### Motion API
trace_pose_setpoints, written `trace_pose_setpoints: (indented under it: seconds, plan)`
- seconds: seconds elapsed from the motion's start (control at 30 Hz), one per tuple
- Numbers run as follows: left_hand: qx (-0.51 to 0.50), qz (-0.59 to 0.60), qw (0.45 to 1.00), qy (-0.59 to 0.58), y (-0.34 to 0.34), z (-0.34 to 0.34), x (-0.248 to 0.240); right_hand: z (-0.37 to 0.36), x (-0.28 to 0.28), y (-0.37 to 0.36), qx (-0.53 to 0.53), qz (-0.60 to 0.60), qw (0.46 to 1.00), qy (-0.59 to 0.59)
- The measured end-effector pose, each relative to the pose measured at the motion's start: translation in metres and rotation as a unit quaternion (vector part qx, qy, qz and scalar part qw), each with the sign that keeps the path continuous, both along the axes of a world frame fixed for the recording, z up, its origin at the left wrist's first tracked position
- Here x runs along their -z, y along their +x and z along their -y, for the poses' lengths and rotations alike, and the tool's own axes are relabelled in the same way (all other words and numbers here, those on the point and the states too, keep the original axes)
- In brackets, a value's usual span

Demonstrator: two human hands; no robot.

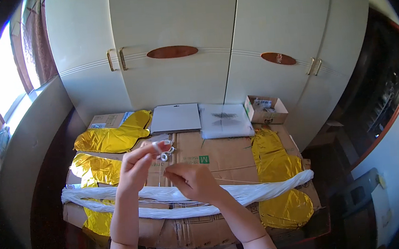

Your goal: Manually attaching small white plastic components onto a white strap or cord at a packaging station.

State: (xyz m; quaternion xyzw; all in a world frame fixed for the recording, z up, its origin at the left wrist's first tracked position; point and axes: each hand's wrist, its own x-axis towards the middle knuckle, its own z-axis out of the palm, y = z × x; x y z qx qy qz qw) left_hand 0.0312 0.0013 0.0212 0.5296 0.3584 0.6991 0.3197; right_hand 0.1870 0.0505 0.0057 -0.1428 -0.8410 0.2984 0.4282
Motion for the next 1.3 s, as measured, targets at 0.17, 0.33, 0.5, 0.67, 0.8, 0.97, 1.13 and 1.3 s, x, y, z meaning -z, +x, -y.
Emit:
trace_pose_setpoints:
  seconds: [0.17,0.33,0.5,0.67,0.8,0.97,1.13,1.3]
  plan:
    - [0.147,-0.142,0.979,-0.022,-0.015,0.004,0.007,-0.001,-0.004,0.006,0.068,-0.042,0.995,-0.067]
    - [0.019,-0.043,0.998,0.041,0.001,-0.004,0.011,0.002,-0.006,0.003,0.016,-0.001,1.0,-0.001]
    - [-0.029,-0.373,0.925,0.064,-0.008,0.001,0.0,0.0,-0.011,0.003,0.008,-0.132,0.986,-0.097]
    - [0.082,0.022,0.996,0.033,0.003,-0.002,0.007,-0.006,0.009,-0.001,0.007,-0.023,0.998,-0.05]
    - [-0.161,-0.36,0.916,0.076,-0.005,0.002,-0.002,0.001,-0.007,0.011,-0.061,-0.085,0.992,-0.077]
    - [0.205,-0.035,0.978,0.016,-0.003,0.01,0.0,-0.011,0.004,0.004,-0.003,-0.055,0.996,-0.075]
    - [-0.092,-0.275,0.956,0.037,-0.002,0.006,-0.005,0.001,-0.004,0.007,-0.058,-0.036,0.996,-0.05]
    - [0.229,-0.05,0.971,-0.04,-0.007,0.017,-0.005,-0.009,0.0,0.01,0.005,-0.051,0.989,-0.141]
